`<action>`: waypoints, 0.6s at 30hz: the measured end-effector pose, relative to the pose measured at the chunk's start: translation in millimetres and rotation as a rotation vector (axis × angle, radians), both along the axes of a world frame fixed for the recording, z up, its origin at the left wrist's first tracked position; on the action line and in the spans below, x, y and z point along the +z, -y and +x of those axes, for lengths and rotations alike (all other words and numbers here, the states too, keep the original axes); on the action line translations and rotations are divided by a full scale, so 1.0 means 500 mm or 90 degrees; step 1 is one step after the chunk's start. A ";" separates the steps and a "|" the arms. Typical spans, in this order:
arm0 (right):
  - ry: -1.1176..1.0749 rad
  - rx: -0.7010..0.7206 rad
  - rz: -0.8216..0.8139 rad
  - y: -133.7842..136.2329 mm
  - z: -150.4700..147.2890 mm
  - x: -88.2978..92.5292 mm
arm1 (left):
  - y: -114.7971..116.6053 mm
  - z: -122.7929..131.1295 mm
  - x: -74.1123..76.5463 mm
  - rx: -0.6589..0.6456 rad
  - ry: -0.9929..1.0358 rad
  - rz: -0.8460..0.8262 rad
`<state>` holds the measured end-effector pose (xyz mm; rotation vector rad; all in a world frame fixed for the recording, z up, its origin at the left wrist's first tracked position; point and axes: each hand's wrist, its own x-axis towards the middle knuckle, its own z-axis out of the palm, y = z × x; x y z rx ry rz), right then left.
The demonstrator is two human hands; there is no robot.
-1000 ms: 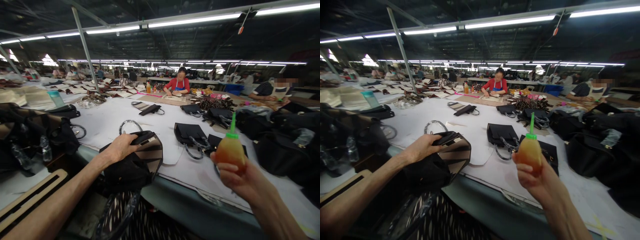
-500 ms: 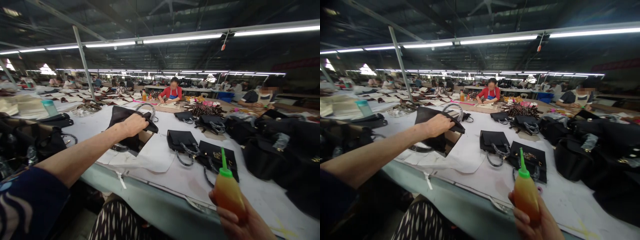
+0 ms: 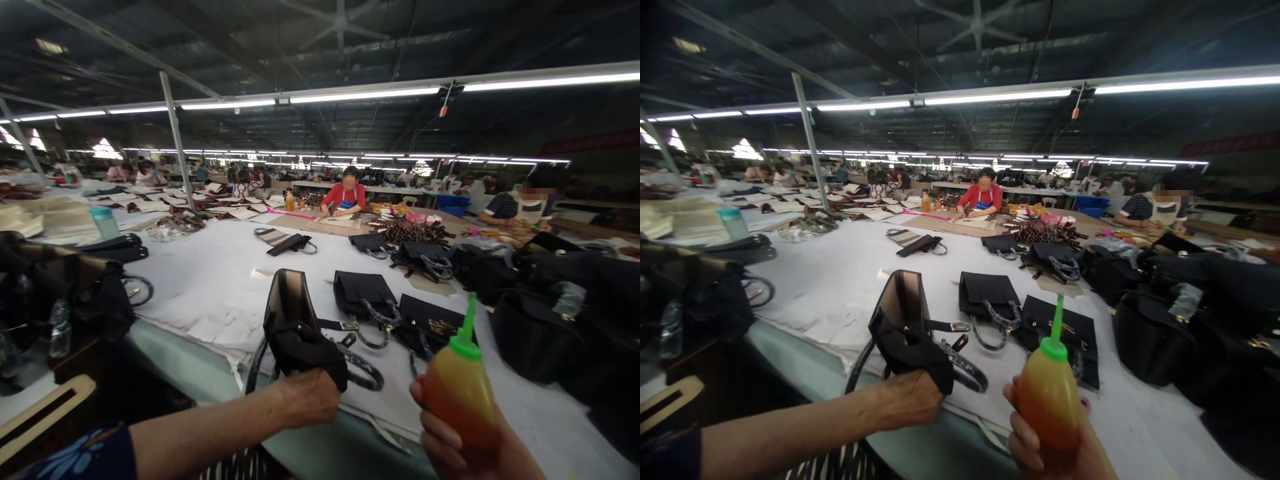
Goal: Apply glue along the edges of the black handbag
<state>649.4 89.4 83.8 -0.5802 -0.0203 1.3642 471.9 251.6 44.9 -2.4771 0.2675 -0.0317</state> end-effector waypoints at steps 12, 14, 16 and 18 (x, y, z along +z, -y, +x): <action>0.080 0.191 0.079 -0.379 -0.123 0.145 | 0.015 -0.006 -0.059 0.058 0.023 -0.125; 0.091 0.201 0.059 -0.405 -0.130 0.126 | 0.027 -0.014 -0.086 0.078 0.055 -0.218; 0.094 0.189 0.051 -0.414 -0.124 0.109 | 0.041 -0.025 -0.121 0.121 0.076 -0.325; 0.092 0.167 0.056 -0.414 -0.112 0.099 | 0.059 -0.040 -0.150 0.189 0.108 -0.398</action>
